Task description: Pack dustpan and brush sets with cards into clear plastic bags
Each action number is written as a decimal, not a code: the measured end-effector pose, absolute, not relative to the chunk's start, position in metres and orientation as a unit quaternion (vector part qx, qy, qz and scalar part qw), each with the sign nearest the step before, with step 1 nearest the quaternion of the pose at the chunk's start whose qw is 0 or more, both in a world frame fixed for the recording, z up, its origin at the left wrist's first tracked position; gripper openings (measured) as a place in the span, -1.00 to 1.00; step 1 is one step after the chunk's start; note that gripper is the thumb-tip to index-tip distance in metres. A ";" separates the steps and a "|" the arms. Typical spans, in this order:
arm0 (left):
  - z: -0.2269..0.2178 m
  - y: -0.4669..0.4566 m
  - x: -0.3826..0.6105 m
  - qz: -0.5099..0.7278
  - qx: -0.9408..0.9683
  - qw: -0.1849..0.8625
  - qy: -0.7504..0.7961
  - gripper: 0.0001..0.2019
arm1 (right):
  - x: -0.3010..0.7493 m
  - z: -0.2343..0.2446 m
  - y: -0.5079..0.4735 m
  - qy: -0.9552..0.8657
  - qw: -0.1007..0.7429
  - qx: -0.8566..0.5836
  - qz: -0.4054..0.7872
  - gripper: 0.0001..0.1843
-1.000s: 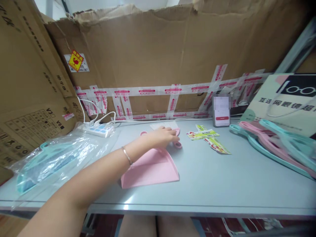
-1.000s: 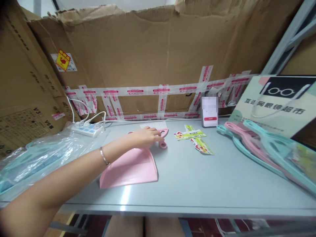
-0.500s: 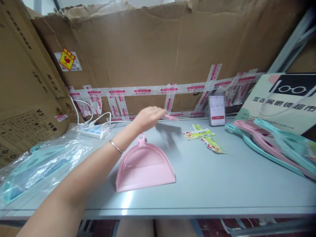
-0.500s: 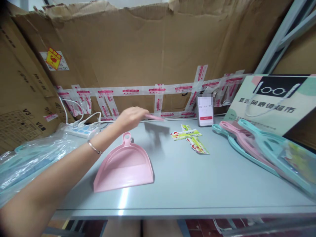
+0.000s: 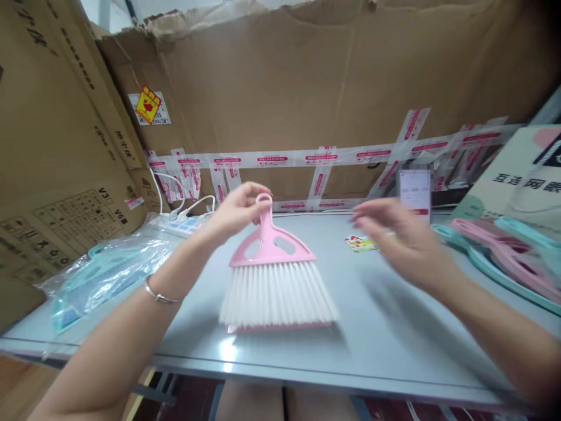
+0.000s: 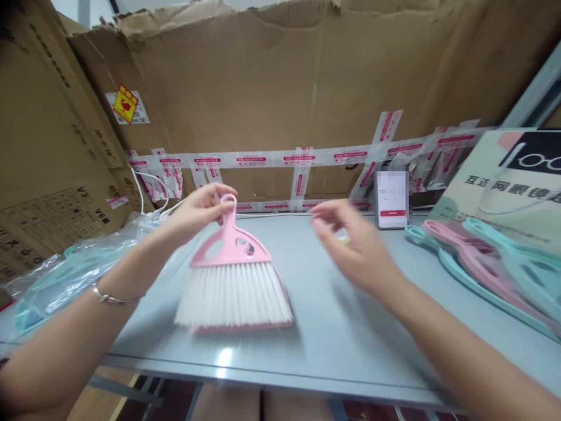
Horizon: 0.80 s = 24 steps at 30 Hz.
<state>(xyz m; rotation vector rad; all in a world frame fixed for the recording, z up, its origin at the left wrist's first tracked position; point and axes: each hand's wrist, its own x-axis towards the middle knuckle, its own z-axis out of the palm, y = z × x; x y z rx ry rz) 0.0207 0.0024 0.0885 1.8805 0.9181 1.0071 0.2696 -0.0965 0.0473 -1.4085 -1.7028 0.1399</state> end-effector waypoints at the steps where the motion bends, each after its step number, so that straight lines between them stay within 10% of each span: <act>1: 0.074 0.007 0.023 0.372 0.729 0.429 0.382 -0.80 | 0.257 0.042 -0.084 -0.701 0.429 -0.558 0.114 -0.80; 7: 0.017 0.031 0.026 0.319 0.695 0.453 0.458 -0.90 | 0.206 0.000 -0.035 -0.680 0.337 -0.549 0.350 -0.71; 18: 0.001 0.038 0.007 0.308 0.766 0.203 0.527 -0.56 | 0.209 -0.019 -0.046 -0.677 0.319 -0.568 0.342 -0.58; 24: 0.014 0.024 -0.014 0.075 0.797 0.328 0.502 -0.47 | 0.210 -0.022 -0.046 -0.695 0.290 -0.571 0.325 -0.68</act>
